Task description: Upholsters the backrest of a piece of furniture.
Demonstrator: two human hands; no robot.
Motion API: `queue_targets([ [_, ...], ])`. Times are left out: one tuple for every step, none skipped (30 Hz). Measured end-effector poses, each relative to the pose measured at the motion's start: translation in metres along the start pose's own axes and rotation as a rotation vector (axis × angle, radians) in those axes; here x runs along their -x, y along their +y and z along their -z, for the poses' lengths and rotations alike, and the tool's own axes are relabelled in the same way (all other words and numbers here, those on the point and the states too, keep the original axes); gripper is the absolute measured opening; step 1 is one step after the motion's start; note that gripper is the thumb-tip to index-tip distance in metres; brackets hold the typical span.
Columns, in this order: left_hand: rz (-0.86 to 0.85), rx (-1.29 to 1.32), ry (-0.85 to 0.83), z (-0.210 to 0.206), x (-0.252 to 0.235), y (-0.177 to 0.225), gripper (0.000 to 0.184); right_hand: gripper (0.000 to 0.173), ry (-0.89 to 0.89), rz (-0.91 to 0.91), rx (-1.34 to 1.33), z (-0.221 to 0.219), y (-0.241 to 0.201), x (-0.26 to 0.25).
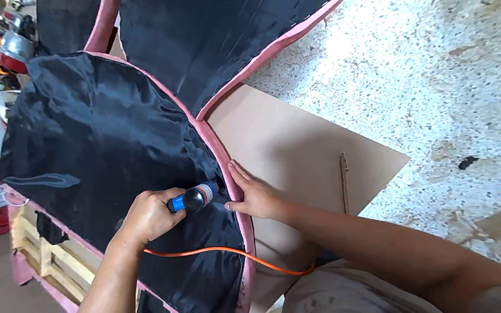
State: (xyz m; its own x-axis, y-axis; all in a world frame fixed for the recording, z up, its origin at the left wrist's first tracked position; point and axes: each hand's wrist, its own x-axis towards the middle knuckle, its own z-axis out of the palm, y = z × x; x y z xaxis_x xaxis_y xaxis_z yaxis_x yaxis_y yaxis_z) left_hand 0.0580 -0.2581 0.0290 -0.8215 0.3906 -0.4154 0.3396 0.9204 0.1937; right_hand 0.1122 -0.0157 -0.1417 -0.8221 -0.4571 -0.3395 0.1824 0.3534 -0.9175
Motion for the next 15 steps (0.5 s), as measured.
queue_targets([
  [-0.005,0.002,-0.011,-0.002,-0.002,0.0,0.03,0.114,-0.031,-0.002,0.008,0.004,0.002,-0.002],
  [-0.011,0.008,-0.013,-0.002,-0.005,0.0,0.03,0.115,-0.049,-0.004,0.012,0.007,0.003,-0.003],
  [-0.015,0.013,-0.008,-0.002,-0.008,0.001,0.029,0.116,-0.055,-0.002,0.015,0.008,0.004,-0.003],
  [-0.019,0.016,-0.003,-0.002,-0.01,0.001,0.028,0.117,-0.052,0.003,0.01,0.009,0.005,-0.003],
  [-0.021,0.015,0.0,-0.002,-0.013,0.001,0.028,0.117,-0.045,0.009,0.006,0.008,0.006,-0.003],
  [-0.021,0.018,0.001,-0.001,-0.014,0.001,0.028,0.117,-0.048,0.011,0.001,0.007,0.007,-0.003],
  [-0.023,0.016,0.002,-0.001,-0.016,0.001,0.028,0.117,-0.055,0.01,-0.006,0.007,0.007,-0.003],
  [-0.021,0.007,0.001,-0.001,-0.018,0.001,0.028,0.117,-0.051,0.011,-0.012,0.006,0.007,-0.003],
  [-0.014,-0.004,-0.007,0.0,-0.019,0.001,0.028,0.117,-0.041,0.017,-0.017,0.006,0.008,-0.003],
  [-0.005,-0.009,-0.019,0.0,-0.018,0.002,0.028,0.117,-0.034,0.027,-0.023,0.005,0.008,-0.002],
  [0.0,-0.007,-0.023,0.001,-0.014,0.004,0.028,0.118,-0.034,0.039,-0.024,0.005,0.009,-0.002],
  [0.005,0.002,-0.02,0.0,-0.009,0.005,0.027,0.119,-0.042,0.051,-0.025,0.006,0.01,-0.001],
  [0.01,0.022,-0.022,0.0,-0.002,0.006,0.026,0.12,-0.056,0.062,-0.027,0.008,0.011,-0.001],
  [0.012,0.031,-0.022,-0.003,0.005,0.006,0.027,0.12,-0.079,0.068,-0.029,0.011,0.013,-0.001],
  [0.004,0.036,-0.02,-0.006,0.011,0.007,0.029,0.12,-0.101,0.069,-0.03,0.013,0.014,0.0],
])
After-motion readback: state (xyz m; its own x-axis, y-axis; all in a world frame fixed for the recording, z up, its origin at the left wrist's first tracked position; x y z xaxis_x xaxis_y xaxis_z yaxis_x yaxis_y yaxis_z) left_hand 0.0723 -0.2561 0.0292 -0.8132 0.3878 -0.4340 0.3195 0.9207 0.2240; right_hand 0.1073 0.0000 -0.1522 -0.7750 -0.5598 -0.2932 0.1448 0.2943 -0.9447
